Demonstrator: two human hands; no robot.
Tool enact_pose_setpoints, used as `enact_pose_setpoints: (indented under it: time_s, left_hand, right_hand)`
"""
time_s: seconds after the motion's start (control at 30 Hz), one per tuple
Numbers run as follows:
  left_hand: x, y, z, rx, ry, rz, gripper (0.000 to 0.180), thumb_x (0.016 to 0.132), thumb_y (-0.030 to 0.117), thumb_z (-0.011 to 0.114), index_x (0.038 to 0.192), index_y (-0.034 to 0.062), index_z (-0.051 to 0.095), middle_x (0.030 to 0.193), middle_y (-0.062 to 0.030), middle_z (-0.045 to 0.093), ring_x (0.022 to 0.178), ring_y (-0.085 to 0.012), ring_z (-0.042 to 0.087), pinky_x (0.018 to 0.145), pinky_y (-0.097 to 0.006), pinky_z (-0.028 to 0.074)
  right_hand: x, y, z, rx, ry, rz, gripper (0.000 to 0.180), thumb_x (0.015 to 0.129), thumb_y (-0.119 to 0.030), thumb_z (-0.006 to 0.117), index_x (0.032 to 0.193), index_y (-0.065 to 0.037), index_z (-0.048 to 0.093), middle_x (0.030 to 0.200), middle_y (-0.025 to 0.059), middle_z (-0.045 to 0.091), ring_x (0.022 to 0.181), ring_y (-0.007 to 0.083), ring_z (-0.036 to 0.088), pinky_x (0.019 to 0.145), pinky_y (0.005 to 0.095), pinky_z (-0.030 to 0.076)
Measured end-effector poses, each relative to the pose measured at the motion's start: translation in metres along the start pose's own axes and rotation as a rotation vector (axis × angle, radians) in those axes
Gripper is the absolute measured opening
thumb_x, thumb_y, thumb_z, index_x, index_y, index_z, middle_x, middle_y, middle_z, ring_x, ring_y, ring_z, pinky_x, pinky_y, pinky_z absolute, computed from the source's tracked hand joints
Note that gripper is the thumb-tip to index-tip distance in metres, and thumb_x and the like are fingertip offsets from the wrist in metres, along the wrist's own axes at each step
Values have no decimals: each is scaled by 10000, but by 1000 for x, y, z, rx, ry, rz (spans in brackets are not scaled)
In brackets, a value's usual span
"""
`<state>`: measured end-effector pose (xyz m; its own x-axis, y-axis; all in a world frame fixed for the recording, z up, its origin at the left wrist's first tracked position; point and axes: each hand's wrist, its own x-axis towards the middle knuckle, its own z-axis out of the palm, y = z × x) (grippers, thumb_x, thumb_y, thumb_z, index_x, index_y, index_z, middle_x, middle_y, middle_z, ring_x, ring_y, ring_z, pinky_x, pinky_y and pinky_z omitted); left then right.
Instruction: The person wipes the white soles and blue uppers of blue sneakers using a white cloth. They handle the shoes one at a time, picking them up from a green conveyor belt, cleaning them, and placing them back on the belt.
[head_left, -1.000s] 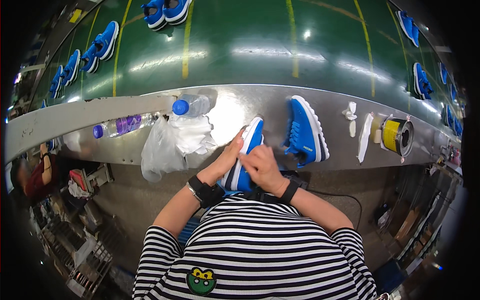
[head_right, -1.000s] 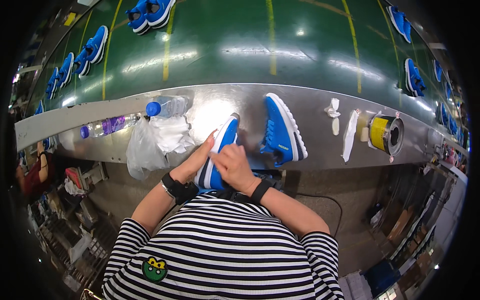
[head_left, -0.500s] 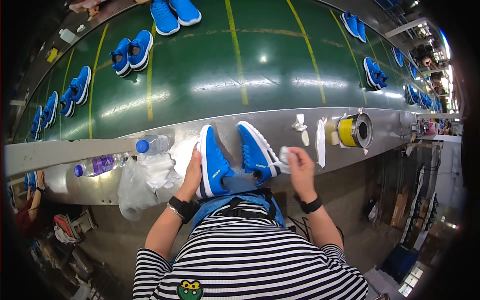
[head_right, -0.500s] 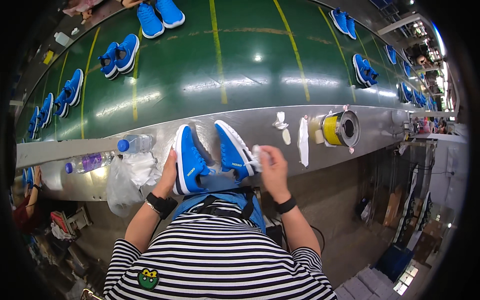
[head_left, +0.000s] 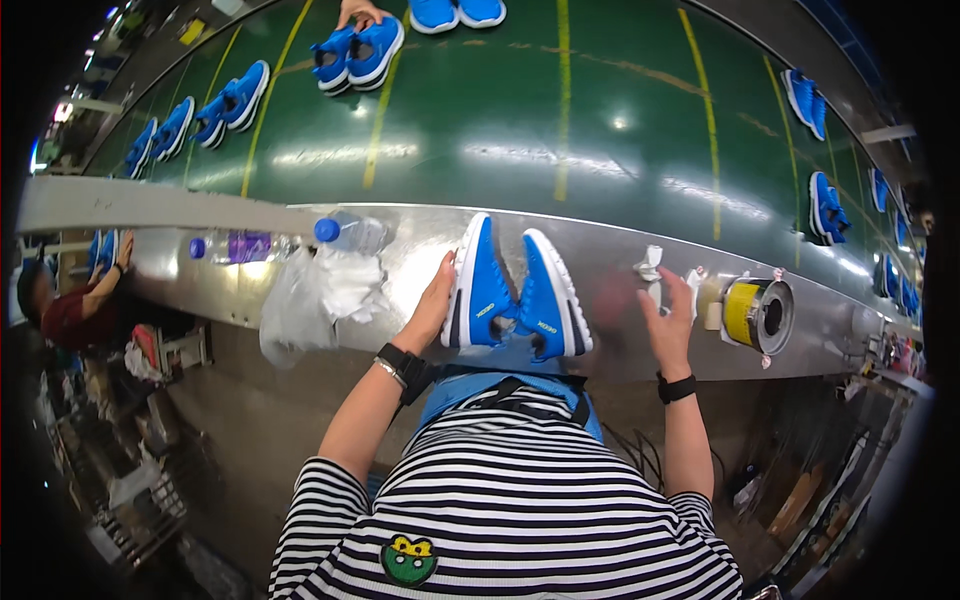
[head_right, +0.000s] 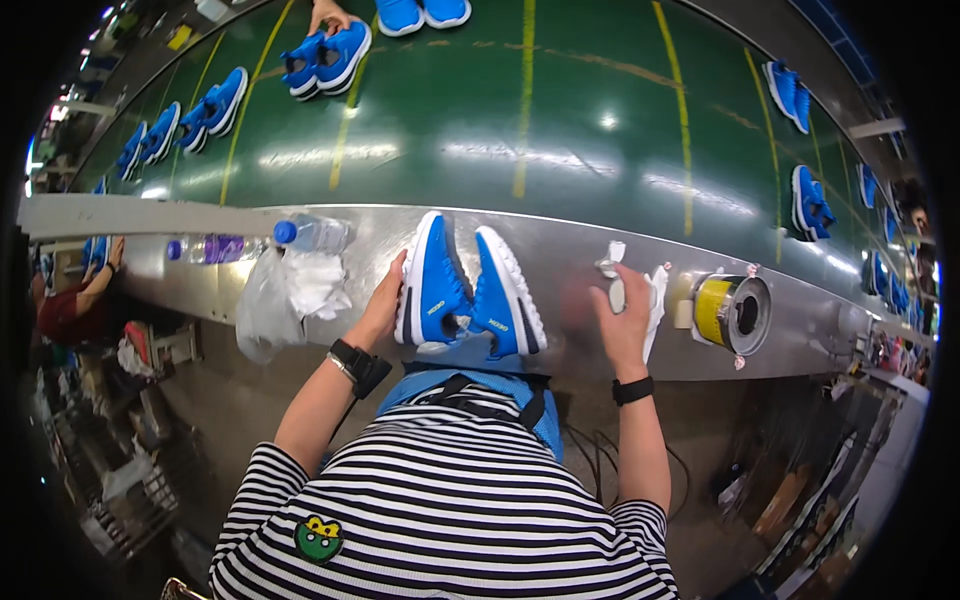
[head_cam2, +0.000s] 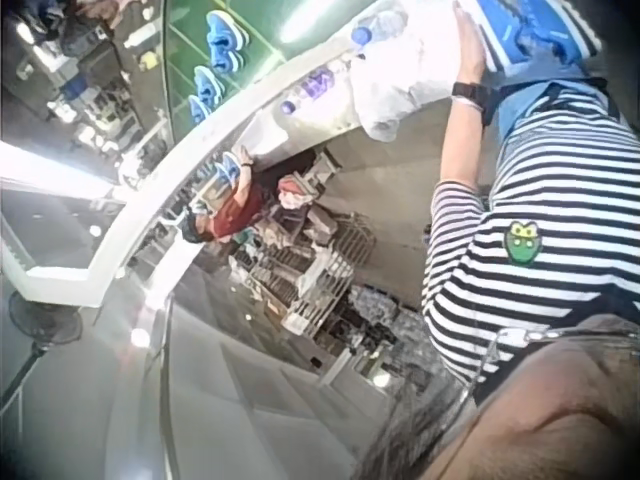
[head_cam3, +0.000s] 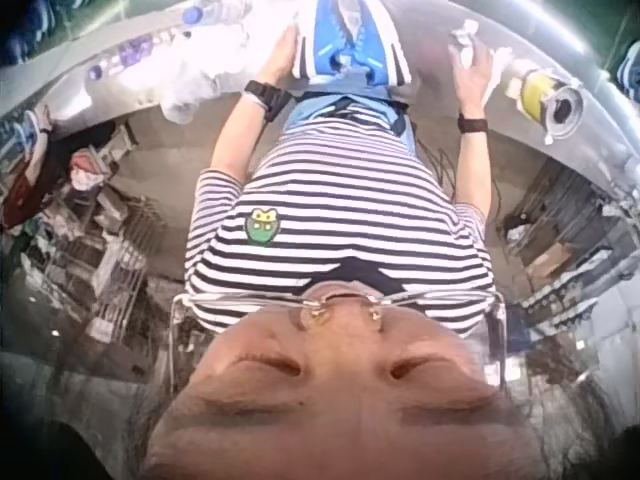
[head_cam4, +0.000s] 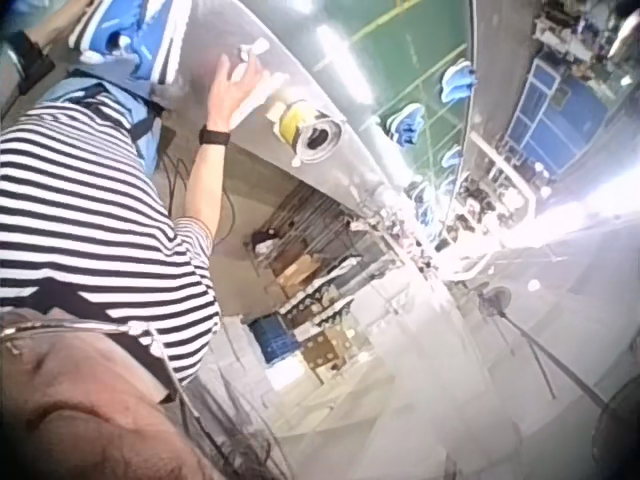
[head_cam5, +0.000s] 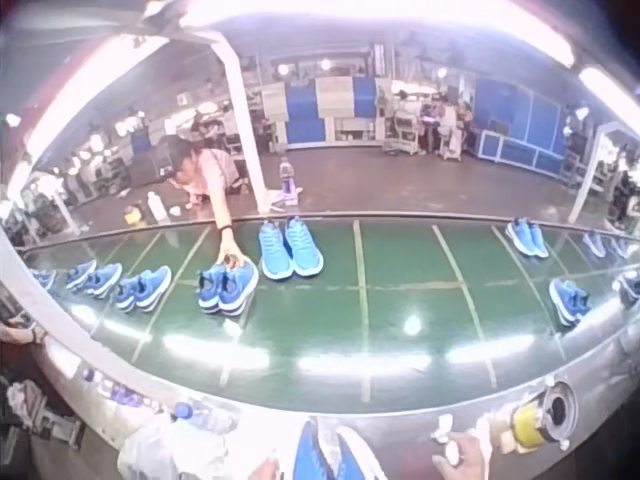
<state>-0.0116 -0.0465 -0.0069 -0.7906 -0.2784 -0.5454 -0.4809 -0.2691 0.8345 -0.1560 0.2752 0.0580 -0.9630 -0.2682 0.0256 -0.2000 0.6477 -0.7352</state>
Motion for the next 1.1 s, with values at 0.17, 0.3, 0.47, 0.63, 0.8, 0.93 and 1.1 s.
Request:
enact_pose_setpoints:
  time_s: [0.17,0.3,0.47,0.63,0.8,0.93,1.1]
  left_hand:
    - [-7,-3,3,80,-47,158,628,933,445,302,1350,-20,239,1372,-181,302,1271,-238,293,1036,-288,216]
    - [-11,5,10,297,101,235,601,929,428,340,1314,-32,311,1257,-189,447,1166,-247,431,986,-294,309]
    - [-18,49,21,-478,164,-134,550,929,434,327,1219,-26,419,1115,-155,557,1002,-237,557,862,-330,453]
    - [-3,73,35,-758,195,-291,482,941,405,286,1192,27,446,1141,-151,543,1021,-288,545,883,-418,446]
    - [28,44,27,-931,-138,-291,473,944,387,261,1208,41,446,1166,-161,533,1055,-303,529,910,-456,422]
    - [23,58,33,-959,-124,-359,477,945,389,253,1213,42,442,1156,-161,540,1034,-307,543,902,-455,431]
    - [0,61,35,-561,17,-222,478,940,398,325,1192,11,448,1121,-131,554,1008,-236,549,896,-403,432]
  right_hand:
    - [-19,-21,65,367,-499,67,658,760,-257,667,1297,-38,356,1193,192,483,1071,261,494,918,348,380]
    - [-19,-25,80,453,-515,200,669,784,-297,638,1309,-24,328,1198,171,488,1074,243,494,916,330,381]
    - [-6,-44,66,1213,-466,727,481,891,-321,500,1252,-22,392,1167,124,516,1026,206,533,888,332,427]
    - [13,-86,78,1596,-371,887,419,898,-427,426,1153,-103,496,1072,100,592,952,232,589,850,383,471]
    - [21,-111,81,1821,-481,936,426,898,-455,391,1093,-105,537,1042,96,600,940,262,583,854,411,462]
    - [21,-117,79,1842,-458,949,394,894,-441,416,1028,-104,569,1015,86,615,913,238,593,829,396,474]
    - [0,-72,90,1390,-455,702,436,914,-400,412,1179,-58,468,1130,117,543,1003,204,544,896,362,422]
